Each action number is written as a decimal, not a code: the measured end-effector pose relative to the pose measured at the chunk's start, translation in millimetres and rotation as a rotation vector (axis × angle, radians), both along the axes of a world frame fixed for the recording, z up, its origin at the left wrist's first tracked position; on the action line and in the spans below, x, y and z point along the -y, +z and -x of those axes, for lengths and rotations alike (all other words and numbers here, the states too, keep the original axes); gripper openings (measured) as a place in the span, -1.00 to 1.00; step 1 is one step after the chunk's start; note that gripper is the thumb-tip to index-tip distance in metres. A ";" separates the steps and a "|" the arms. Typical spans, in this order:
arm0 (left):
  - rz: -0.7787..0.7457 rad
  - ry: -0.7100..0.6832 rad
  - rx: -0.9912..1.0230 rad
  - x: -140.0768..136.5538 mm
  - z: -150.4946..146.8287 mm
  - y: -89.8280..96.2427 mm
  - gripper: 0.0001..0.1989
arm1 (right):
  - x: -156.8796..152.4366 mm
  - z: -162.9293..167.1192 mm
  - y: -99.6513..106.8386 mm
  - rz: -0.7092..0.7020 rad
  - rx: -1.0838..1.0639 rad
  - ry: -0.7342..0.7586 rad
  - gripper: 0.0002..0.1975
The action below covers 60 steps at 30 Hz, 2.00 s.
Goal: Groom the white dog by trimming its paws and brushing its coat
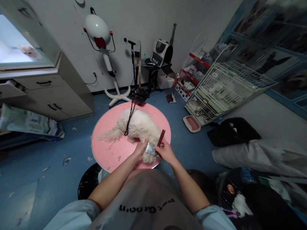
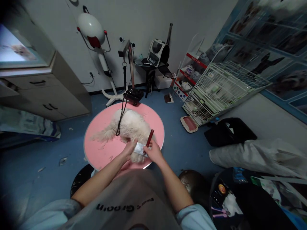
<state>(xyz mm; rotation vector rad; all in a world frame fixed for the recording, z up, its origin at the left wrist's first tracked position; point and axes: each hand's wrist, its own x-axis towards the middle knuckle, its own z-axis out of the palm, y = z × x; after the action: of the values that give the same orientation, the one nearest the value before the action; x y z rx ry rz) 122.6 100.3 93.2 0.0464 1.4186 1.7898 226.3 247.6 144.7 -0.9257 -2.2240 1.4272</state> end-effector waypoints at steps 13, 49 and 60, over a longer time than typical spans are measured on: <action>-0.096 0.030 0.255 7.0 9.1 -7.4 -0.57 | -39.0 -18.0 -33.6 -0.085 -0.002 -0.386 -0.75; 0.154 0.082 -0.524 -24.4 36.6 -42.3 -0.73 | 13.3 58.1 -68.0 -0.010 -0.008 0.233 -0.82; 0.204 0.251 -0.510 -20.8 28.9 -45.9 -0.78 | 23.0 47.2 -75.9 0.162 -0.066 0.112 -0.81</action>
<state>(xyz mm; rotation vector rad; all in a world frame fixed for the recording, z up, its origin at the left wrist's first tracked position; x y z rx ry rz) 93.6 121.1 47.2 0.2416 2.0397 1.9068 179.1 224.6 68.9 -0.8015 -2.1676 1.6839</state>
